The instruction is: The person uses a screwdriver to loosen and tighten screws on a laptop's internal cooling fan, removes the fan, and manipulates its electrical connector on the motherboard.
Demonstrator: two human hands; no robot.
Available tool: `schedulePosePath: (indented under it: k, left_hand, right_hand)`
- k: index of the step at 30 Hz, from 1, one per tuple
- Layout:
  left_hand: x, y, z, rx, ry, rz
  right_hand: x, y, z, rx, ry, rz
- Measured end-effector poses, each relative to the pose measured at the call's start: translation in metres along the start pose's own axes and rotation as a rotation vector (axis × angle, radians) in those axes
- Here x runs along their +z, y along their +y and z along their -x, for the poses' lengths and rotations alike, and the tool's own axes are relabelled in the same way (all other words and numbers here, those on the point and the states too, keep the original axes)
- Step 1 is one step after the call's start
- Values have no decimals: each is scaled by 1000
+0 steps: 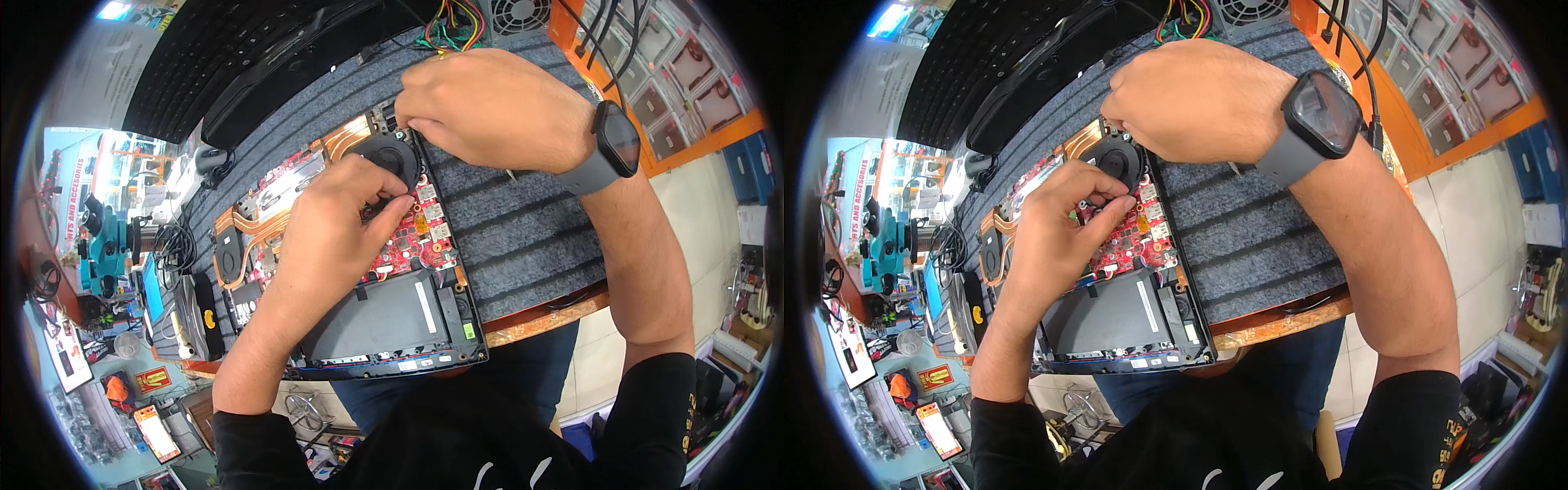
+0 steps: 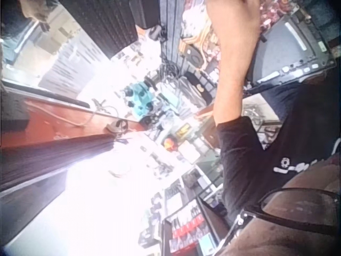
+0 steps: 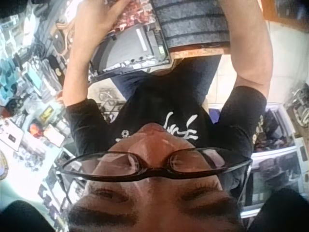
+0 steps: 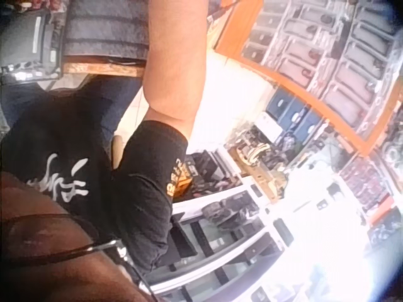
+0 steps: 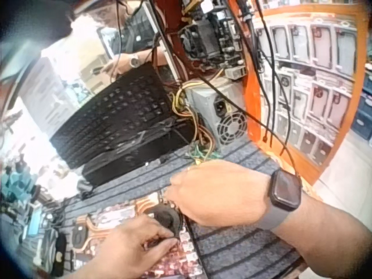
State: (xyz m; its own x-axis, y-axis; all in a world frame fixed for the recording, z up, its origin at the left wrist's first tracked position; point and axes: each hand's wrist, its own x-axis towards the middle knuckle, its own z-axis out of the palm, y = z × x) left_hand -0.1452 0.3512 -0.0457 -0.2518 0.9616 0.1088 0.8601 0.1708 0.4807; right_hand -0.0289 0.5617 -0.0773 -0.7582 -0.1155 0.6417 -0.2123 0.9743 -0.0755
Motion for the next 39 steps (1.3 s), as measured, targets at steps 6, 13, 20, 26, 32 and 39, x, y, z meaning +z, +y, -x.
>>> schedulePosePath:
  k: [6,13,20,26,32,39]
  left_hand:
    - [-5,0,-3,-25,-14,-1]
    - [4,-2,-5,37,17,-61]
    - [7,-2,-10,13,47,-46]
    - [6,-3,-12,19,26,-73]
    - [1,-3,-17,-128,-9,95]
    - [-4,-10,-15,-44,-39,29]
  right_hand:
    - [-11,-6,-4,127,-317,-6]
    - [-10,-5,-3,157,-333,-44]
    - [-6,2,0,212,-208,67]
    - [-5,2,6,360,-205,117]
    - [-5,2,8,518,-294,124]
    - [-46,-12,-17,525,9,-541]
